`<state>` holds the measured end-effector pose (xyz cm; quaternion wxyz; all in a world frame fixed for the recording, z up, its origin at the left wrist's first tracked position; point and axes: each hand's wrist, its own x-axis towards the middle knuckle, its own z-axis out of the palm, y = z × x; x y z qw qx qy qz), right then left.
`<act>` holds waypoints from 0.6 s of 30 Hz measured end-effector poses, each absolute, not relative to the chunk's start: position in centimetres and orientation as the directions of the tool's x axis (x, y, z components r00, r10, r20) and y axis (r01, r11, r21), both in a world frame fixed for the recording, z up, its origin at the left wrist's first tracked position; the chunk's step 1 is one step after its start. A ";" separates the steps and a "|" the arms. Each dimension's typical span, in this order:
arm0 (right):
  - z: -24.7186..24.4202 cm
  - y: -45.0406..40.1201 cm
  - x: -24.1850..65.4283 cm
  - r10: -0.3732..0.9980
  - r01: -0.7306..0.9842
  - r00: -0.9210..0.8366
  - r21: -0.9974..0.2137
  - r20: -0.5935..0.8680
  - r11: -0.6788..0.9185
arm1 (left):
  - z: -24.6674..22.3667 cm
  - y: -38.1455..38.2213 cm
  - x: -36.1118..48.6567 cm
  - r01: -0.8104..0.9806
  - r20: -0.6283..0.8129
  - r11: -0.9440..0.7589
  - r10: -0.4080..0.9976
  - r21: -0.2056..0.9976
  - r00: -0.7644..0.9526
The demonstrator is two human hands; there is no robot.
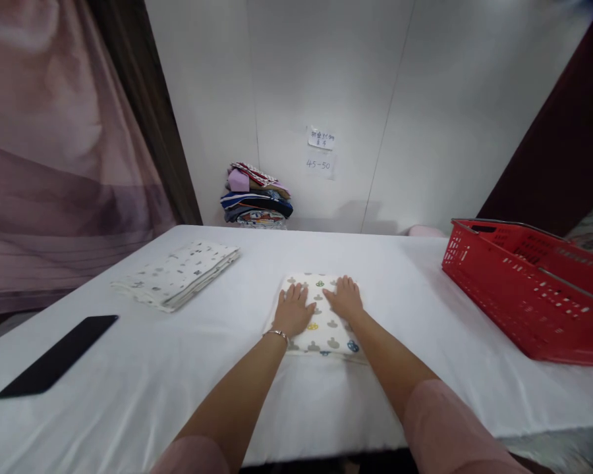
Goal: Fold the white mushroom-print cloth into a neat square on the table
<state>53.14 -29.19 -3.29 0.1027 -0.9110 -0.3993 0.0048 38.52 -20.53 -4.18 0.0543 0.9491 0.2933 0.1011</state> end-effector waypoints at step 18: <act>-5.1 -29.9 53.4 0.729 0.747 0.664 -0.145 0.165 -0.648 | -2.8 -16.8 41.4 0.639 0.037 -0.716 0.674 0.280 0.738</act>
